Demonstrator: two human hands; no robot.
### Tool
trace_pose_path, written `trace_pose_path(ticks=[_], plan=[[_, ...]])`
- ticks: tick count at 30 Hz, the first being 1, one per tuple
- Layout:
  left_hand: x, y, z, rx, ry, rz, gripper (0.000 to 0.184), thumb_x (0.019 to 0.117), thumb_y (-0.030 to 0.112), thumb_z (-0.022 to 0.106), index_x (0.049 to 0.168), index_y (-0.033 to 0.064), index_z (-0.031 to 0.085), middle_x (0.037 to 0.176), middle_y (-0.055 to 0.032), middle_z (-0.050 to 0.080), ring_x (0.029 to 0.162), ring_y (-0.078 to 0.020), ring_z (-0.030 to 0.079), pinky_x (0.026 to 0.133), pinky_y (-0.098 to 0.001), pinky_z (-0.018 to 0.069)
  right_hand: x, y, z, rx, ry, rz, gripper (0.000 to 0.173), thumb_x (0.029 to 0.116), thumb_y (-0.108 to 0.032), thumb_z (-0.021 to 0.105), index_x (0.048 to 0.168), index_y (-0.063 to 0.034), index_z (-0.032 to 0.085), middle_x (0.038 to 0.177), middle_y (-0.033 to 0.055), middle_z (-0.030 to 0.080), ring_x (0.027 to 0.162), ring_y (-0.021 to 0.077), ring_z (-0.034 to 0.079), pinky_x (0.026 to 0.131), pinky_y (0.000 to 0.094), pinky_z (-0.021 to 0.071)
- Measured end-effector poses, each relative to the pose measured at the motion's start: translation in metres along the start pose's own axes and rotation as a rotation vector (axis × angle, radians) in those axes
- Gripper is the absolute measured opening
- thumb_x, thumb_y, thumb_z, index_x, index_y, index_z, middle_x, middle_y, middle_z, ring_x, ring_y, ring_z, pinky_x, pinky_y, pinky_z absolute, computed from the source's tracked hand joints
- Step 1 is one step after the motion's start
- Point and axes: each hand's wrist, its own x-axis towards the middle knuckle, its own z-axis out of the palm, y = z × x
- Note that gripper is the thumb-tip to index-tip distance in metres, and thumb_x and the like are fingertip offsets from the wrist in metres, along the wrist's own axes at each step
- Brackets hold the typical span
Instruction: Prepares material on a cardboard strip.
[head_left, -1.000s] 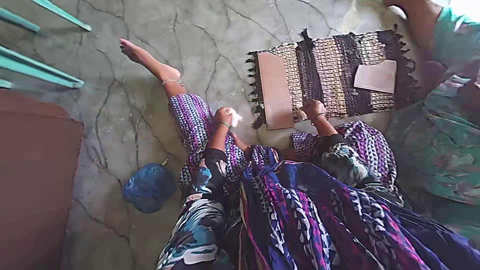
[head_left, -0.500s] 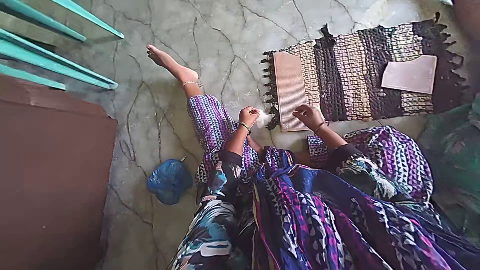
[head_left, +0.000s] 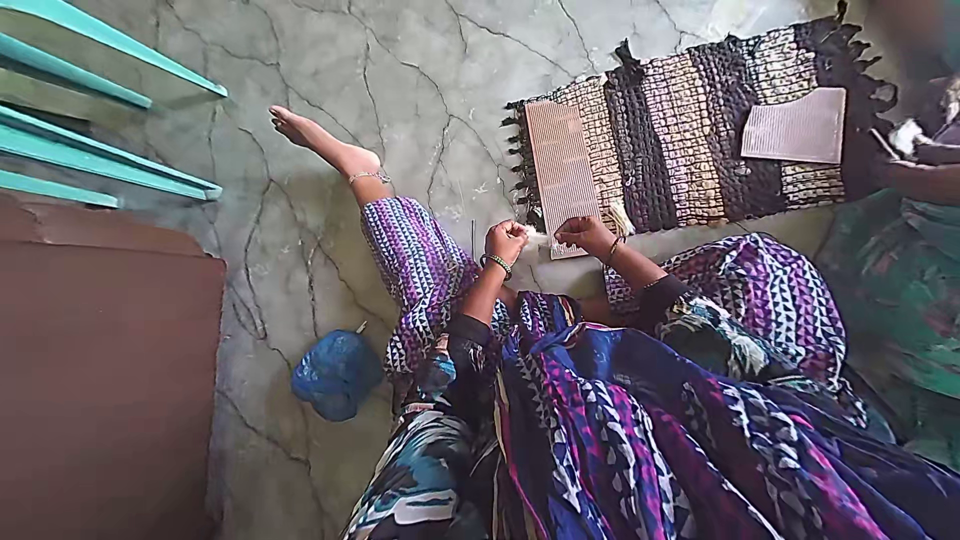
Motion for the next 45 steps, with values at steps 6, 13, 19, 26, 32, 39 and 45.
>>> trace_pose_path(ticks=[6, 13, 19, 26, 32, 39, 45], plan=[[0.004, 0.006, 0.001, 0.006, 0.007, -0.043, 0.018, 0.0953, 0.005, 0.069, 0.106, -0.0087, 0.072, 0.104, -0.0232, 0.072, 0.098, -0.0322, 0.068, 0.095, -0.0503, 0.0518, 0.004, 0.001, 0.002, -0.055, -0.109, 0.015, 0.033, 0.1014, -0.011, 0.064, 0.129, 0.0062, 0.061, 0.11, 0.0166, 0.07, 0.088, 0.015, 0.062, 0.081, 0.0338, 0.0506], [0.005, 0.012, 0.007, 0.11, 0.038, -0.051, 0.019, 0.0975, 0.009, 0.067, 0.106, -0.0074, 0.072, 0.104, -0.0231, 0.073, 0.1, -0.0353, 0.069, 0.096, -0.0541, 0.0509, 0.007, 0.005, 0.002, 0.018, 0.069, -0.028, 0.013, 0.0981, -0.005, 0.066, 0.097, 0.0066, 0.069, 0.078, 0.004, 0.067, 0.066, 0.0041, 0.055, 0.068, 0.0247, 0.0475], [0.019, 0.002, -0.011, 0.325, 0.019, -0.149, 0.063, 0.0969, 0.023, 0.074, 0.152, 0.0044, 0.048, 0.142, -0.0282, 0.056, 0.132, -0.0443, 0.054, 0.109, -0.0594, 0.0441, 0.007, 0.004, -0.016, 0.133, 0.102, 0.029, 0.013, 0.0993, -0.007, 0.065, 0.092, 0.0031, 0.069, 0.074, -0.0005, 0.065, 0.06, 0.0012, 0.053, 0.06, 0.0211, 0.0453], [-0.002, 0.01, 0.016, -0.264, -0.195, 0.011, 0.036, 0.1048, 0.034, 0.06, 0.109, -0.0002, 0.068, 0.092, -0.0078, 0.065, 0.078, -0.0115, 0.056, 0.074, -0.0313, 0.0489, 0.005, 0.0, -0.011, 0.189, 0.076, -0.029, 0.007, 0.0949, 0.0, 0.068, 0.088, 0.0016, 0.068, 0.069, -0.0042, 0.062, 0.06, -0.0001, 0.052, 0.061, 0.0198, 0.0459], [-0.01, 0.023, 0.027, -0.351, -0.149, -0.109, 0.01, 0.0979, 0.009, 0.068, 0.1, -0.0003, 0.067, 0.084, -0.0014, 0.062, 0.07, -0.0037, 0.051, 0.068, -0.0238, 0.046, 0.003, 0.001, -0.016, 0.245, 0.046, -0.032, 0.011, 0.0987, -0.006, 0.065, 0.091, -0.001, 0.069, 0.07, -0.0057, 0.062, 0.058, -0.0013, 0.05, 0.057, 0.0181, 0.0423], [-0.011, 0.017, 0.027, -0.386, -0.138, -0.092, 0.008, 0.0973, 0.01, 0.069, 0.097, 0.0016, 0.068, 0.084, -0.0001, 0.063, 0.07, -0.003, 0.051, 0.067, -0.0231, 0.0457, 0.006, -0.001, -0.015, 0.201, 0.12, -0.022, 0.01, 0.0978, -0.003, 0.065, 0.09, 0.0018, 0.068, 0.072, -0.003, 0.063, 0.062, 0.0007, 0.052, 0.062, 0.0202, 0.0455], [-0.011, -0.004, 0.019, -0.405, -0.14, -0.126, 0.01, 0.0989, 0.016, 0.068, 0.102, 0.0071, 0.071, 0.092, 0.0004, 0.068, 0.067, -0.0019, 0.051, 0.06, -0.0212, 0.041, 0.014, 0.01, -0.025, 0.305, 0.194, 0.04, 0.011, 0.1, -0.008, 0.064, 0.093, -0.001, 0.068, 0.075, -0.0018, 0.065, 0.061, 0.0023, 0.054, 0.058, 0.0207, 0.0453]])
